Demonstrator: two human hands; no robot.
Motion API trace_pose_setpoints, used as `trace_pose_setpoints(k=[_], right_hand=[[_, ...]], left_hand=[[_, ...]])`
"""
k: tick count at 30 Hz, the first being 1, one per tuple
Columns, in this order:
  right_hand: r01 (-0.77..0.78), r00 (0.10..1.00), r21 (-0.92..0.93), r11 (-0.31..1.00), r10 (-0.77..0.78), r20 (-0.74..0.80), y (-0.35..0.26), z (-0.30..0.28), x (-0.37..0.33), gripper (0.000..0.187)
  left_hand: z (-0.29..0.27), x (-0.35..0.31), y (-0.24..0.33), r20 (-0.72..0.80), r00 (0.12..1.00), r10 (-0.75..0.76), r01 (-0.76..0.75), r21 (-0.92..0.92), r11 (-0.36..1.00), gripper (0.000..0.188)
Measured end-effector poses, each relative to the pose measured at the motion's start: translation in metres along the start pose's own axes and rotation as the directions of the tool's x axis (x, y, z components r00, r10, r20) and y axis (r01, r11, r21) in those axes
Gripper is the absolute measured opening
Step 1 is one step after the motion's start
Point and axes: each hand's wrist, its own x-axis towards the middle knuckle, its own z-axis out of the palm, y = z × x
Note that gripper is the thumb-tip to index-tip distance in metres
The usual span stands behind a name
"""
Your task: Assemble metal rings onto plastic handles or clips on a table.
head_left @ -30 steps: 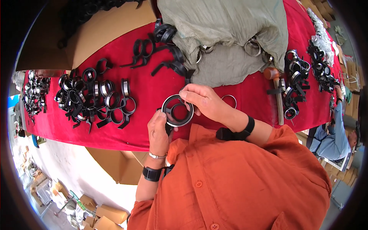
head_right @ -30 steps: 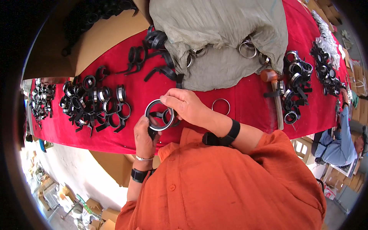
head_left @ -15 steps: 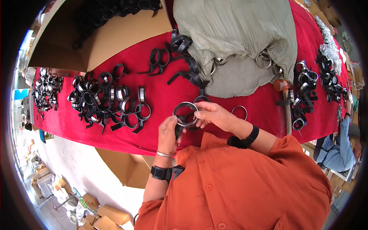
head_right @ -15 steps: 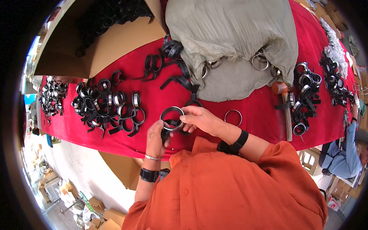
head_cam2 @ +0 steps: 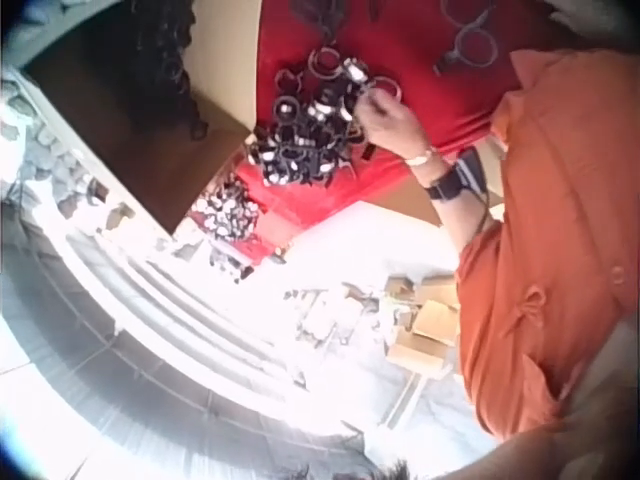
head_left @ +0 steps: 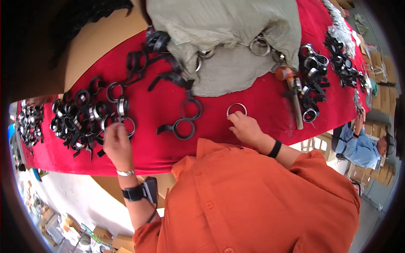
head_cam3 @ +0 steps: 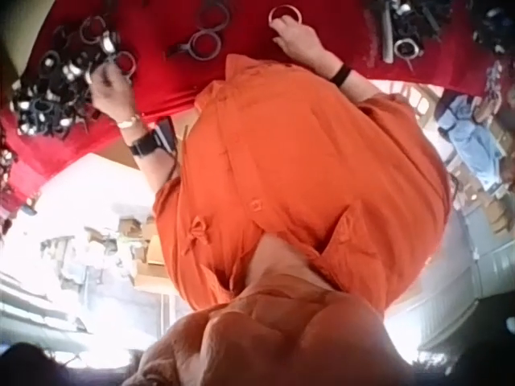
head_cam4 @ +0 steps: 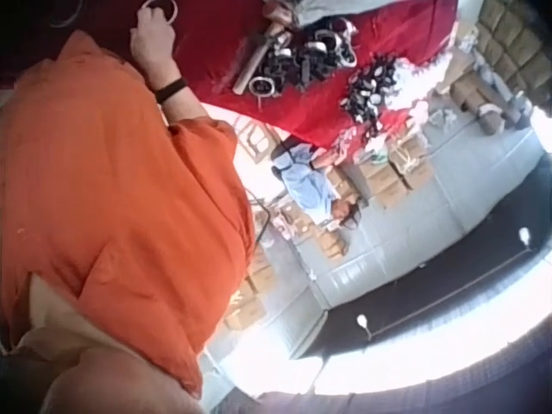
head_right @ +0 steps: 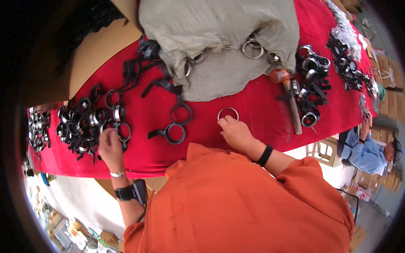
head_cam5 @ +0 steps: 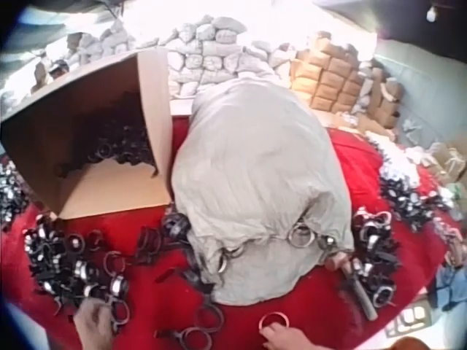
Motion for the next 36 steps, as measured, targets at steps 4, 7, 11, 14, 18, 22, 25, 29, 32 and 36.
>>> trace_pose_setpoints(k=[4,7,11,14,18,22,25,29,32,36], right_hand=[[-0.073,0.997,-0.060,0.996,0.072,-0.019,-0.003,0.005,0.007,0.024],[-0.036,0.990,0.064,0.997,0.044,-0.131,0.006,0.007,0.012,0.015],[-0.423,0.906,0.891,0.165,0.082,0.415,-0.009,-0.041,0.031,0.012],[-0.433,0.901,0.883,-0.178,-0.115,0.419,-0.028,-0.059,0.038,0.009],[-0.473,0.878,0.675,-0.565,-0.363,0.311,-0.051,-0.053,0.046,0.009],[-0.492,0.870,0.612,-0.619,-0.377,0.318,-0.058,-0.051,0.052,0.011],[-0.485,0.868,0.717,-0.502,-0.374,0.325,-0.061,-0.053,0.053,0.013],[-0.380,0.896,0.921,-0.081,-0.278,0.346,-0.059,-0.058,0.057,0.017],[-0.213,0.941,0.966,0.148,-0.235,0.244,-0.066,-0.058,0.062,0.020],[-0.243,0.899,0.942,0.230,-0.311,0.307,-0.073,-0.064,0.062,0.019]], left_hand=[[0.032,-0.045,0.035,0.343,0.939,0.021,0.062,-0.228,0.972,0.003],[0.048,-0.056,0.051,0.464,0.876,0.131,0.062,-0.378,0.924,0.001],[0.049,-0.053,0.049,0.537,0.841,0.070,0.190,-0.415,0.890,0.007],[0.044,-0.047,0.064,0.655,0.755,-0.031,0.464,-0.501,0.731,0.019],[0.048,-0.046,0.082,0.813,0.582,0.022,0.771,-0.560,0.303,0.034],[0.046,-0.049,0.072,0.802,0.578,0.150,0.797,-0.594,0.103,0.030],[0.045,-0.052,0.071,0.770,0.633,0.077,0.764,-0.638,0.097,0.032],[0.039,-0.053,0.068,0.737,0.673,0.066,0.732,-0.676,0.079,0.030],[0.031,-0.050,0.069,0.685,0.715,0.139,0.577,-0.691,0.434,0.032],[0.032,-0.049,0.067,0.673,0.701,0.237,0.388,-0.638,0.665,0.033]])
